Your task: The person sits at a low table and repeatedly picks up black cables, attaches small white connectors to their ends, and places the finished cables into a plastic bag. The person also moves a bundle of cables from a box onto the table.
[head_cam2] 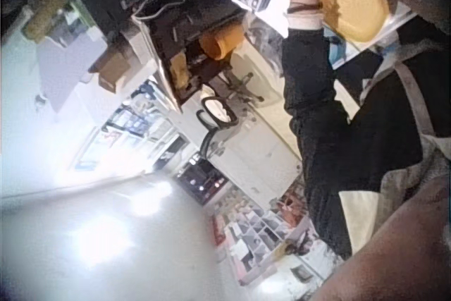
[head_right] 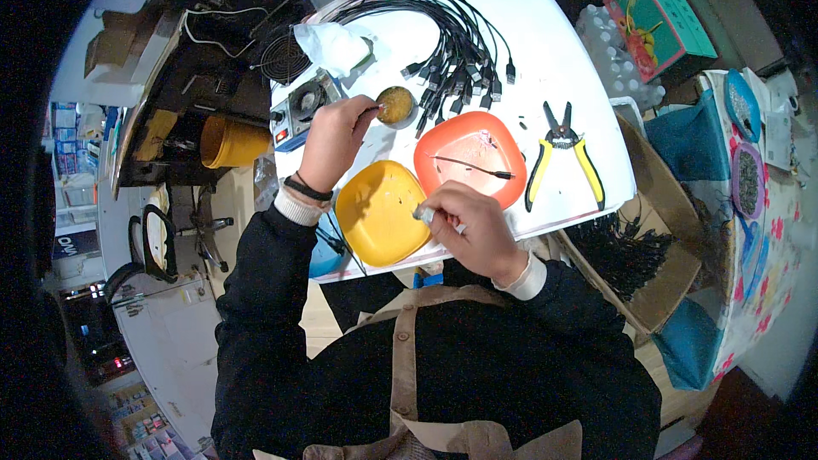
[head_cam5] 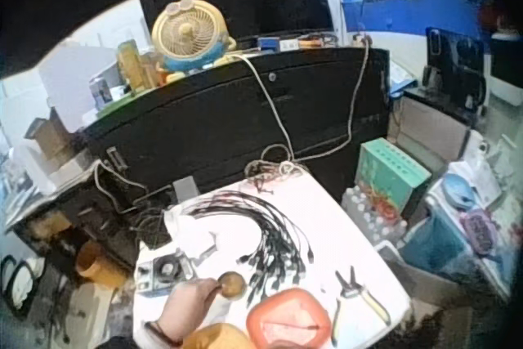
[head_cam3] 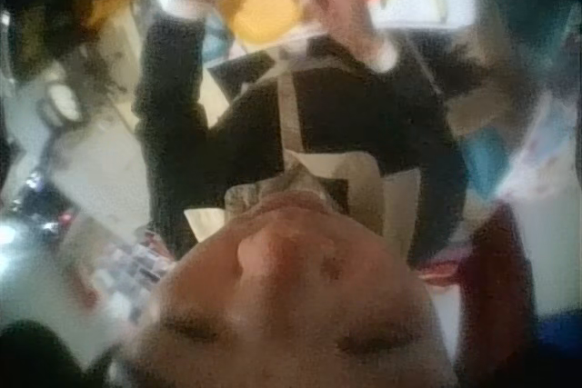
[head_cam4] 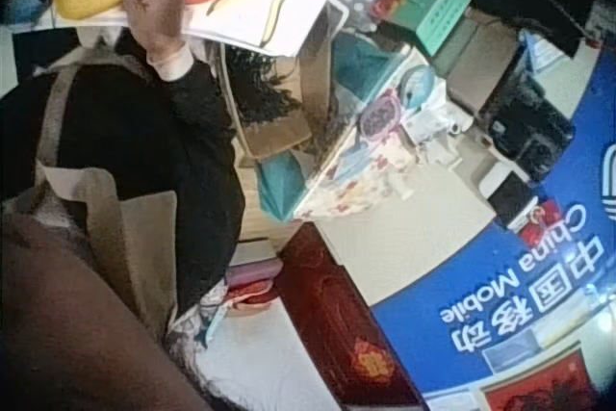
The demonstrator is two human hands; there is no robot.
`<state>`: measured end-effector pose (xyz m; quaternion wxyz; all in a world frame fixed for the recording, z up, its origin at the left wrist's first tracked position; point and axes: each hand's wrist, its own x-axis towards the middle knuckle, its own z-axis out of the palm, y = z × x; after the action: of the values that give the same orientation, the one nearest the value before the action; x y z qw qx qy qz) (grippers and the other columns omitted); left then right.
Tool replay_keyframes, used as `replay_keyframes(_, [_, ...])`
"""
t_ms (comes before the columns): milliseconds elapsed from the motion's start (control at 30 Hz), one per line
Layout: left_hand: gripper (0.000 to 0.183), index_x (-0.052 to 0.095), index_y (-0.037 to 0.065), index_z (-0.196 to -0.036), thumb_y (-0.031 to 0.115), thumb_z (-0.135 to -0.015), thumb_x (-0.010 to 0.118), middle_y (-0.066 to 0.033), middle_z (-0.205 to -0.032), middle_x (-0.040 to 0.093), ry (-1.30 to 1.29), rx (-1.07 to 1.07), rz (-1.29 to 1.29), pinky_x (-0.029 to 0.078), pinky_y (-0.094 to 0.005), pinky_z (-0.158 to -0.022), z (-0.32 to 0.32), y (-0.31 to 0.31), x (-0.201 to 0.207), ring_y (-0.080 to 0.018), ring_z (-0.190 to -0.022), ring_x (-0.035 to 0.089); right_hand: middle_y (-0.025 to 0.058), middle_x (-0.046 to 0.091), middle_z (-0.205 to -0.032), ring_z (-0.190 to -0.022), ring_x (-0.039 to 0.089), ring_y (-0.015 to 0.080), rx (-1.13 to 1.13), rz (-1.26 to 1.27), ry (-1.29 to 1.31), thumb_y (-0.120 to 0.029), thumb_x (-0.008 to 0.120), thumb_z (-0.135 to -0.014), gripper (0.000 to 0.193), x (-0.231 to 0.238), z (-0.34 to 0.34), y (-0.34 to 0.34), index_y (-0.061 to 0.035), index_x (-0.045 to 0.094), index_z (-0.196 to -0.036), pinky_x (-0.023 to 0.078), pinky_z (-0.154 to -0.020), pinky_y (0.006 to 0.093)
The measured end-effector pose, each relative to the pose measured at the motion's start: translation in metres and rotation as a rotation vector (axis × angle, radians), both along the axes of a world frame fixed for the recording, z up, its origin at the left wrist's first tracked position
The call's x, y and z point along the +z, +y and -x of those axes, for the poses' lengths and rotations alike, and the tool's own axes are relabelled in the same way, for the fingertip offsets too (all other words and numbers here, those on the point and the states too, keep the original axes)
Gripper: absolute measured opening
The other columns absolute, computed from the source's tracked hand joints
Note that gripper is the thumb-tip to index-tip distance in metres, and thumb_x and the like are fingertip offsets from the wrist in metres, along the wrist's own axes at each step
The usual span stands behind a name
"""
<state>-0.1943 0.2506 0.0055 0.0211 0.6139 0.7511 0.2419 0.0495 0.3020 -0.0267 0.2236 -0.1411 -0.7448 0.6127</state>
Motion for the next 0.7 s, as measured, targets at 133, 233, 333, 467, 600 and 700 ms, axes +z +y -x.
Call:
replay_keyframes(133, [0.006, 0.062, 0.0, -0.086, 0.004, -0.083, 0.06, -0.0195, -0.076, 0.063, 0.053, -0.022, 0.091, 0.05, -0.0422, -0.064, 0.015, 0.018, -0.023, -0.0372, -0.073, 0.062, 0.0089, 0.061, -0.085, -0.067, 0.058, 0.0161, 0.031, 0.004, -0.025, -0.001, 0.059, -0.084, 0.01, -0.005, 0.003, 0.003, 0.0009, 0.062, -0.094, 0.046, -0.06, 0.0267])
replay_keyframes(233, [0.005, 0.06, 0.0, -0.082, 0.005, -0.081, 0.058, -0.0193, -0.075, 0.062, 0.103, -0.044, 0.118, 0.05, -0.044, -0.064, 0.019, 0.025, -0.032, -0.0377, -0.072, 0.062, 0.0102, 0.061, -0.084, -0.069, 0.059, 0.0182, 0.04, -0.001, 0.005, -0.002, 0.058, -0.085, 0.009, -0.008, 0.005, 0.005, 0.001, 0.061, -0.093, 0.047, -0.061, 0.0281])
replay_keyframes(333, [0.008, 0.06, 0.0, -0.084, 0.009, -0.084, 0.06, -0.02, -0.078, 0.062, 0.135, -0.024, 0.186, 0.05, -0.0442, -0.064, 0.021, 0.031, -0.037, -0.039, -0.074, 0.062, 0.0108, 0.06, -0.084, -0.069, 0.06, 0.0193, 0.038, 0.002, 0.021, -0.003, 0.056, -0.086, 0.009, -0.012, 0.007, 0.007, 0.0012, 0.061, -0.093, 0.047, -0.062, 0.029])
replay_keyframes(467, [0.008, 0.058, 0.0, -0.083, 0.008, -0.083, 0.059, -0.0202, -0.076, 0.062, 0.161, -0.018, 0.224, 0.049, -0.0448, -0.064, 0.023, 0.036, -0.043, -0.0393, -0.073, 0.061, 0.0113, 0.06, -0.083, -0.07, 0.061, 0.0208, 0.046, 0.036, -0.01, -0.005, 0.055, -0.086, 0.01, -0.014, 0.007, 0.009, 0.0014, 0.06, -0.093, 0.048, -0.063, 0.0307])
replay_keyframes(600, [0.007, 0.057, 0.0, -0.082, 0.006, -0.083, 0.059, -0.0207, -0.075, 0.061, 0.159, 0.001, 0.222, 0.049, -0.0445, -0.063, 0.022, 0.039, -0.046, -0.0397, -0.073, 0.061, 0.0111, 0.059, -0.082, -0.069, 0.06, 0.0211, 0.058, 0.033, -0.009, -0.005, 0.056, -0.086, 0.01, -0.012, 0.008, 0.01, 0.0014, 0.06, -0.092, 0.047, -0.062, 0.0312])
replay_keyframes(700, [0.006, 0.059, 0.0, -0.084, 0.006, -0.083, 0.06, -0.0209, -0.075, 0.061, 0.15, 0.007, 0.161, 0.049, -0.0438, -0.062, 0.018, 0.037, -0.04, -0.0394, -0.072, 0.062, 0.0107, 0.058, -0.081, -0.068, 0.059, 0.0211, 0.073, 0.013, -0.01, -0.005, 0.056, -0.086, 0.01, -0.009, 0.006, 0.009, 0.0015, 0.06, -0.092, 0.047, -0.062, 0.0311])
